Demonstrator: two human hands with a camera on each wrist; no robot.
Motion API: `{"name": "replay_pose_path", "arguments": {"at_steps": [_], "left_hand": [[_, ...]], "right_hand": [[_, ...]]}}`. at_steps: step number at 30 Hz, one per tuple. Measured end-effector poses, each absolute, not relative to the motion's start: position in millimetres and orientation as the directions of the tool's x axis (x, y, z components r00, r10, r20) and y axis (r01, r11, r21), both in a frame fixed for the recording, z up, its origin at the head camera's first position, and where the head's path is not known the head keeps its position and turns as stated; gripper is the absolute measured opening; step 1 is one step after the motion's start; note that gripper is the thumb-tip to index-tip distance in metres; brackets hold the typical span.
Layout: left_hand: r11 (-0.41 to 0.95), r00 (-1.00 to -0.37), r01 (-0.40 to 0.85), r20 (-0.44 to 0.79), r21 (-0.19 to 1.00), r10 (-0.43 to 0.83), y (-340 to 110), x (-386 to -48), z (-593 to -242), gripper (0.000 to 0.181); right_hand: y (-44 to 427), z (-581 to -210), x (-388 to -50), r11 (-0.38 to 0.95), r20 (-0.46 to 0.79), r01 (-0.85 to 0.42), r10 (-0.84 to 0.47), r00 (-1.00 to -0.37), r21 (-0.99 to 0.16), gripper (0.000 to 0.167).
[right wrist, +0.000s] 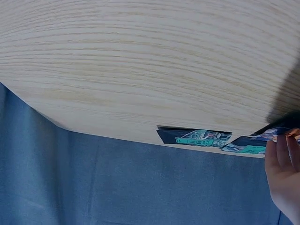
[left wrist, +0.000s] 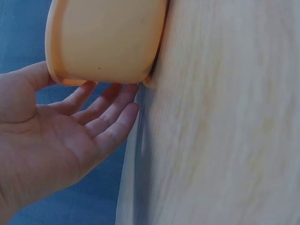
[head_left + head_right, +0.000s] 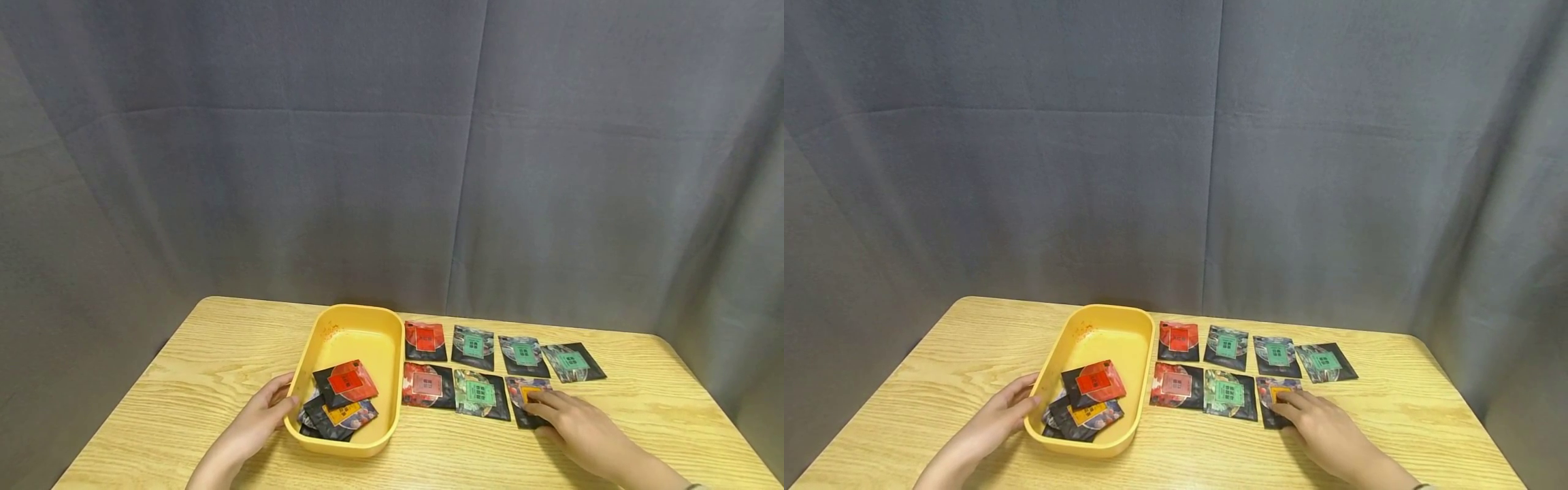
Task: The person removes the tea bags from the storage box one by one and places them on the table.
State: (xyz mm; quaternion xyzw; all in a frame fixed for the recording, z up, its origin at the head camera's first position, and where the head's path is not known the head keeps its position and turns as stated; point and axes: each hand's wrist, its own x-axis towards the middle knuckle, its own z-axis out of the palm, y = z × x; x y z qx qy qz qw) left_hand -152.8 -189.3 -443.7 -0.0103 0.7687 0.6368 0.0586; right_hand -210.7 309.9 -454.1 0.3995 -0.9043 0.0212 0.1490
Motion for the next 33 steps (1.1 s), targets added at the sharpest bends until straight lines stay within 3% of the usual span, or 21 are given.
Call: {"name": "replay_pose_path", "arguments": {"at_steps": [10, 19, 24, 25, 28, 31, 33], "left_hand": [[0.198, -0.992, -0.077, -0.094, 0.977, 0.079, -189.2, -154.6, -442.1, 0.053], [0.193, -0.993, -0.07, -0.087, 0.979, 0.079, -189.4, -153.4, -443.3, 0.052], [0.195, -0.992, -0.055, -0.076, 0.979, 0.097, -190.7, -152.8, -443.4, 0.052], [0.196, -0.993, -0.058, -0.077, 0.979, 0.091, -190.6, -152.8, -443.4, 0.052], [0.198, -0.994, -0.065, -0.081, 0.978, 0.073, -190.0, -152.7, -443.2, 0.052], [0.194, -0.994, -0.072, -0.086, 0.978, 0.065, -189.4, -153.1, -442.8, 0.052], [0.192, -0.993, -0.073, -0.089, 0.979, 0.076, -189.8, -153.0, -442.6, 0.053]], "right_hand": [[302.0, -446.9, -207.6, 0.643, 0.301, -0.761, -0.746, -0.594, 0.092, 0.037], [269.5, -432.8, -199.1, 0.614, 0.355, -0.77, -0.768, -0.533, 0.174, 0.039], [249.9, -424.0, -192.1, 0.596, 0.384, -0.782, -0.776, -0.501, 0.184, 0.035], [246.2, -422.9, -191.2, 0.592, 0.395, -0.784, -0.776, -0.492, 0.185, 0.025], [235.6, -418.5, -189.1, 0.595, 0.411, -0.784, -0.769, -0.49, 0.179, 0.021], [224.2, -414.9, -190.5, 0.595, 0.452, -0.787, -0.753, -0.478, 0.161, 0.038], [216.6, -412.2, -192.2, 0.589, 0.481, -0.794, -0.745, -0.463, 0.148, 0.038]]}}
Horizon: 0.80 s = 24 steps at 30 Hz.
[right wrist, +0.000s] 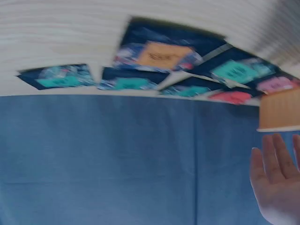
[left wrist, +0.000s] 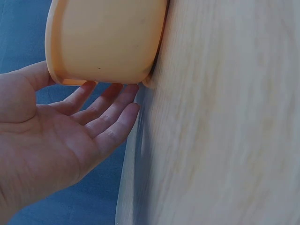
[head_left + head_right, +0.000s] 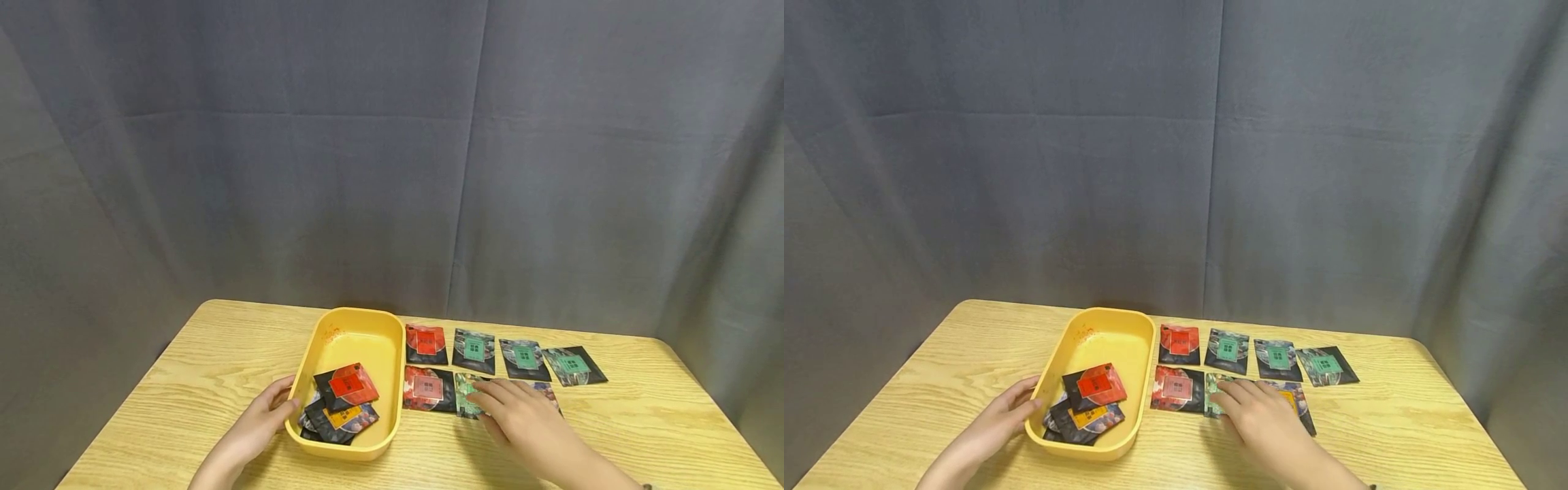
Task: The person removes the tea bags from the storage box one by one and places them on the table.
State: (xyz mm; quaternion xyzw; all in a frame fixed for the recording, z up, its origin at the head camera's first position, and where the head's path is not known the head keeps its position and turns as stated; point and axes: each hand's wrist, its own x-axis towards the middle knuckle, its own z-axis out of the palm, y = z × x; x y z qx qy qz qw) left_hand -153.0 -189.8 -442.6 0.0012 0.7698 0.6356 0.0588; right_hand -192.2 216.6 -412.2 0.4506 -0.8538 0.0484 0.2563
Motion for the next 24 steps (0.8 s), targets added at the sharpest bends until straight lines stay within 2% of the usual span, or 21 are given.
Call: {"name": "replay_pose_path", "arguments": {"at_steps": [1, 3, 4, 7, 18, 24], "left_hand": [[0.192, -0.993, -0.073, -0.09, 0.979, 0.082, -190.1, -153.0, -442.6, 0.053], [0.194, -0.992, -0.074, -0.092, 0.978, 0.087, -190.4, -153.0, -442.8, 0.053], [0.195, -0.992, -0.074, -0.093, 0.978, 0.087, -190.6, -152.9, -442.9, 0.053], [0.199, -0.992, -0.07, -0.088, 0.977, 0.085, -190.9, -153.2, -443.4, 0.054], [0.2, -0.992, -0.085, -0.102, 0.976, 0.076, -190.7, -153.7, -442.1, 0.053], [0.204, -0.993, -0.08, -0.097, 0.976, 0.073, -189.8, -153.6, -442.1, 0.053]], "right_hand": [[212.5, -411.0, -192.9, 0.586, 0.499, -0.798, -0.739, -0.453, 0.143, 0.039], [204.3, -407.8, -193.6, 0.578, 0.517, -0.805, -0.734, -0.44, 0.135, 0.022], [200.5, -406.4, -193.6, 0.577, 0.523, -0.806, -0.731, -0.437, 0.133, 0.021], [189.9, -403.2, -193.0, 0.574, 0.534, -0.81, -0.726, -0.434, 0.121, 0.035], [153.4, -399.9, -192.1, 0.557, 0.556, -0.827, -0.713, -0.427, 0.078, 0.035], [133.2, -399.4, -194.0, 0.55, 0.564, -0.834, -0.703, -0.434, 0.044, 0.028]]}}
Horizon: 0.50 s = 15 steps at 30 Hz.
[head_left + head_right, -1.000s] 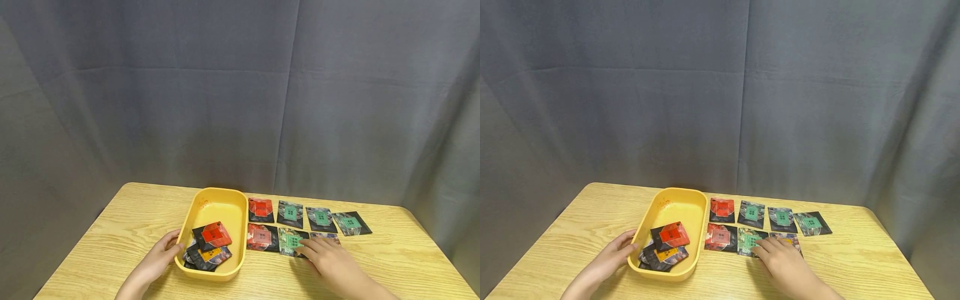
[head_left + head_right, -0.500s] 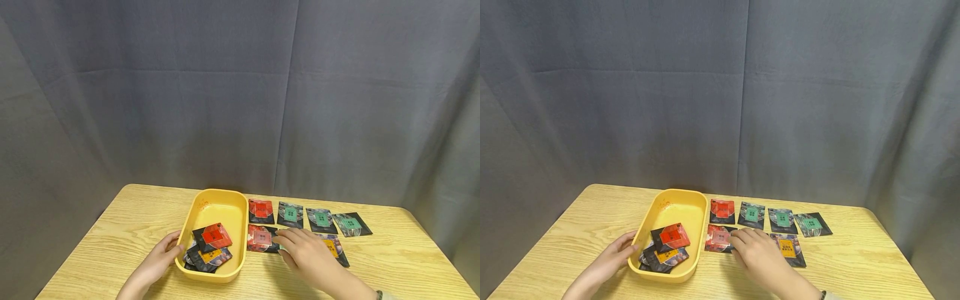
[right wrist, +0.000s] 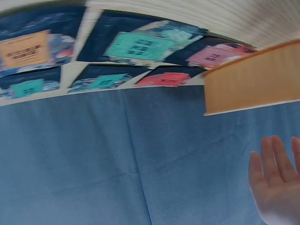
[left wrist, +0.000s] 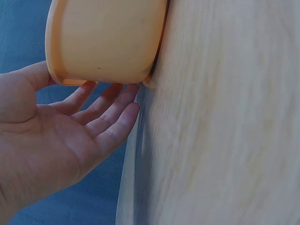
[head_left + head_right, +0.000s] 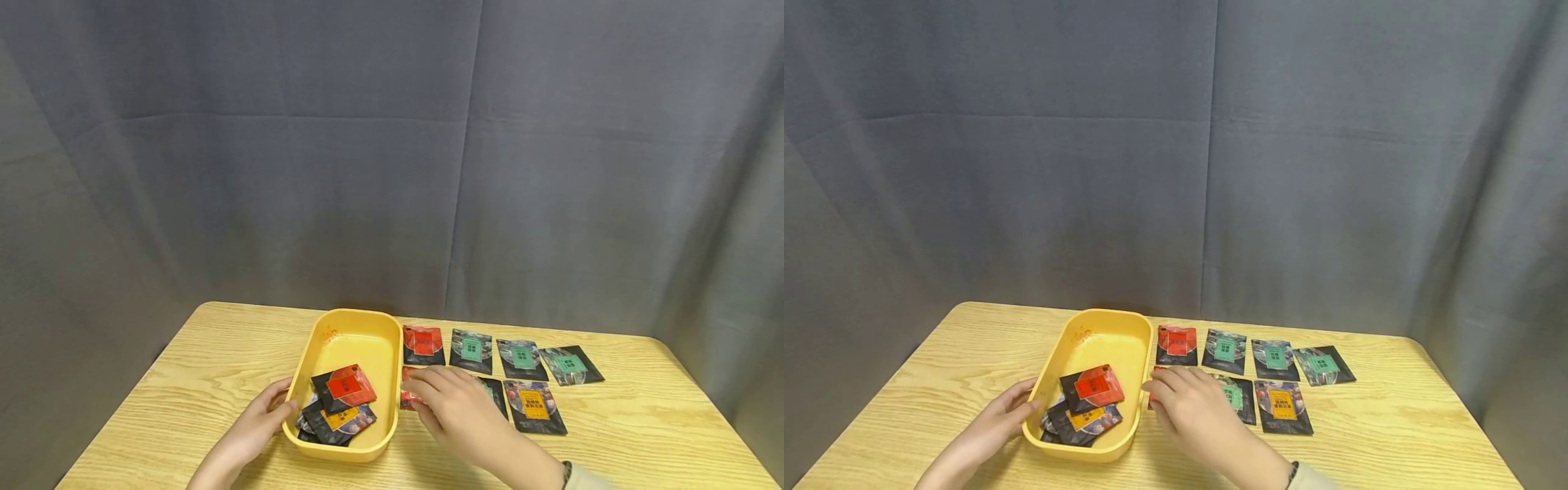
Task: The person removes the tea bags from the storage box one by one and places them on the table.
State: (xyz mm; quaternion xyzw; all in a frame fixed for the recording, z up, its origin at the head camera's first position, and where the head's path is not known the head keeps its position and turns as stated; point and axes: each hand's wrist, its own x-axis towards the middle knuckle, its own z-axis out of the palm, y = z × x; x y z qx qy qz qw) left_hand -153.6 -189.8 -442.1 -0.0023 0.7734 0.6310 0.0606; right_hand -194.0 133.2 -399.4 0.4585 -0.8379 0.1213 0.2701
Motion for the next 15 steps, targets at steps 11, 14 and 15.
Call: {"name": "replay_pose_path", "arguments": {"at_steps": [11, 14, 15], "left_hand": [[0.199, -0.994, -0.086, -0.097, 0.976, 0.045, -188.7, -154.6, -443.7, 0.051], [0.196, -0.994, -0.079, -0.092, 0.977, 0.059, -189.3, -154.2, -443.5, 0.052], [0.196, -0.994, -0.076, -0.09, 0.978, 0.065, -189.6, -154.0, -443.3, 0.052]], "right_hand": [[105.7, -401.3, -200.3, 0.569, 0.501, -0.822, -0.716, -0.487, 0.013, 0.027], [99.4, -402.9, -201.5, 0.581, 0.475, -0.814, -0.72, -0.506, 0.014, 0.026], [97.2, -402.9, -201.8, 0.587, 0.465, -0.809, -0.72, -0.514, 0.015, 0.026]]}}
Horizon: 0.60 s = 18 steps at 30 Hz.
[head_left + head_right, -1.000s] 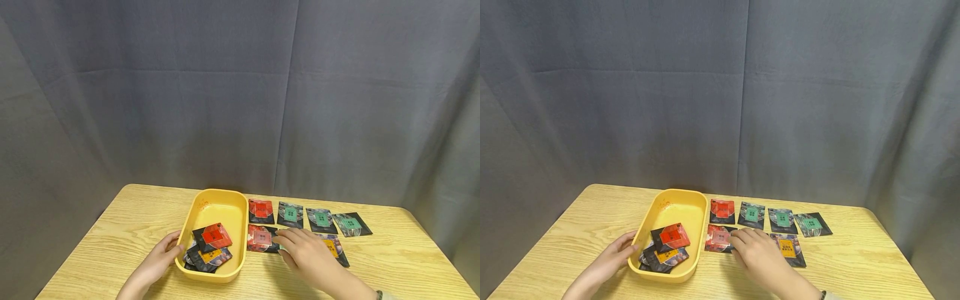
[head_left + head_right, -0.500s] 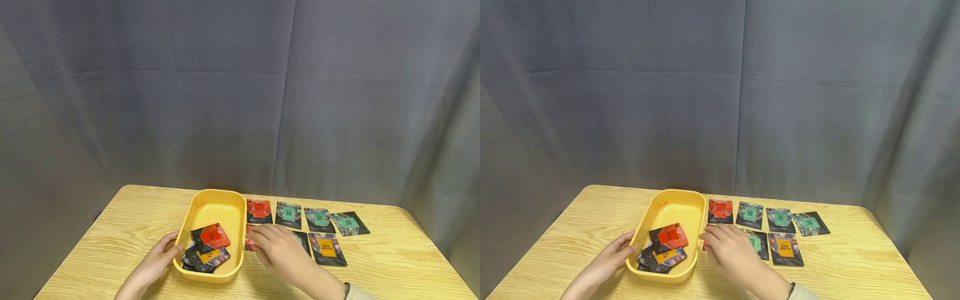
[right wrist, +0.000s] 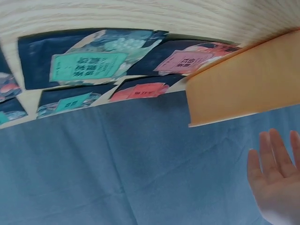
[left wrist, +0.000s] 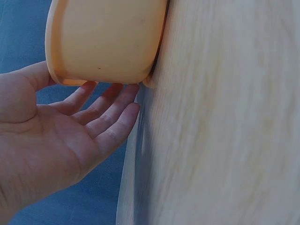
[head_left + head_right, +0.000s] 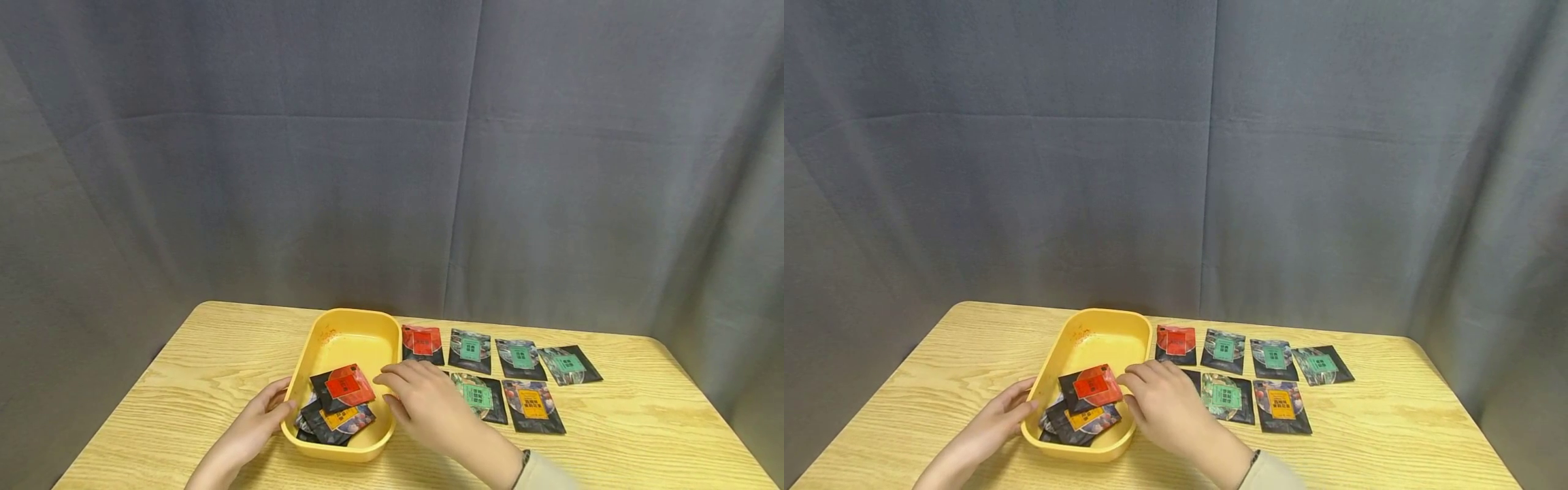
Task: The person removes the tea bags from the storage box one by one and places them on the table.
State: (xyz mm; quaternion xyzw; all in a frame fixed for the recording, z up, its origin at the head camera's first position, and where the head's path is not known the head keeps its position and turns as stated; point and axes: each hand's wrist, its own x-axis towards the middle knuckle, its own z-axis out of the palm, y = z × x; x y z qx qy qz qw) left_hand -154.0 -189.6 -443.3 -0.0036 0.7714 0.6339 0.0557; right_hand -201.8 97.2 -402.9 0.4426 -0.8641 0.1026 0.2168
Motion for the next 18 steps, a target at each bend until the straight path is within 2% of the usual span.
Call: {"name": "replay_pose_path", "arguments": {"at_steps": [4, 11, 18], "left_hand": [[0.194, -0.992, -0.069, -0.088, 0.979, 0.087, -190.5, -153.5, -442.7, 0.053], [0.197, -0.99, -0.077, -0.098, 0.977, 0.101, -190.8, -154.2, -442.5, 0.055], [0.203, -0.993, -0.085, -0.1, 0.975, 0.065, -189.1, -154.3, -442.3, 0.054]], "right_hand": [[88.4, -402.4, -203.4, 0.595, 0.432, -0.804, -0.726, -0.535, 0.005, 0.027], [72.5, -405.9, -207.1, 0.547, 0.402, -0.837, -0.767, -0.501, 0.0, 0.028], [56.2, -410.2, -210.0, 0.54, 0.315, -0.842, -0.799, -0.512, 0.001, 0.029]]}}
